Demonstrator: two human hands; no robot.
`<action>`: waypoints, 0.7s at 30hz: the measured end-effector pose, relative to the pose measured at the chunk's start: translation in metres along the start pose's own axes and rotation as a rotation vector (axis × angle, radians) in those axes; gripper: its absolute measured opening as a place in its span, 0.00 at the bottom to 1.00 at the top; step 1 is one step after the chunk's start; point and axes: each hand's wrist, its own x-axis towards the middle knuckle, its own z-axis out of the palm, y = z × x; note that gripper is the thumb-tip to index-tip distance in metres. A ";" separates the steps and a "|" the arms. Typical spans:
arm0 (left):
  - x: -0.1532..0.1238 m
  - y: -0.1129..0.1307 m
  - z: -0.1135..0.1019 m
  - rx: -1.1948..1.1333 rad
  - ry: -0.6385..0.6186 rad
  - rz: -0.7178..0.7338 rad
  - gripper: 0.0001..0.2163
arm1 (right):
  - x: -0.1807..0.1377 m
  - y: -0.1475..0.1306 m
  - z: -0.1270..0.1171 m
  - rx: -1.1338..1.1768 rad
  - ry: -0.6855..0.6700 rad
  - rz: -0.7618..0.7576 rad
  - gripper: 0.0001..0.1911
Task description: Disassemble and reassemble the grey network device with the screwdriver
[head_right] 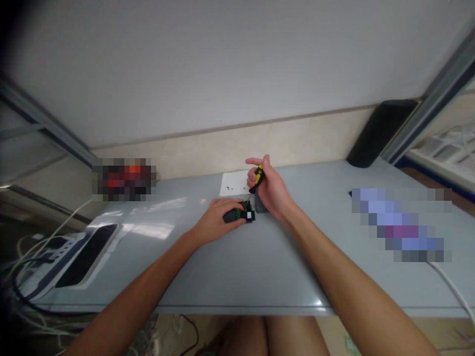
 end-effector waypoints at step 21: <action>0.000 0.000 0.001 -0.001 -0.006 -0.021 0.12 | -0.001 -0.008 0.000 0.050 -0.105 0.130 0.23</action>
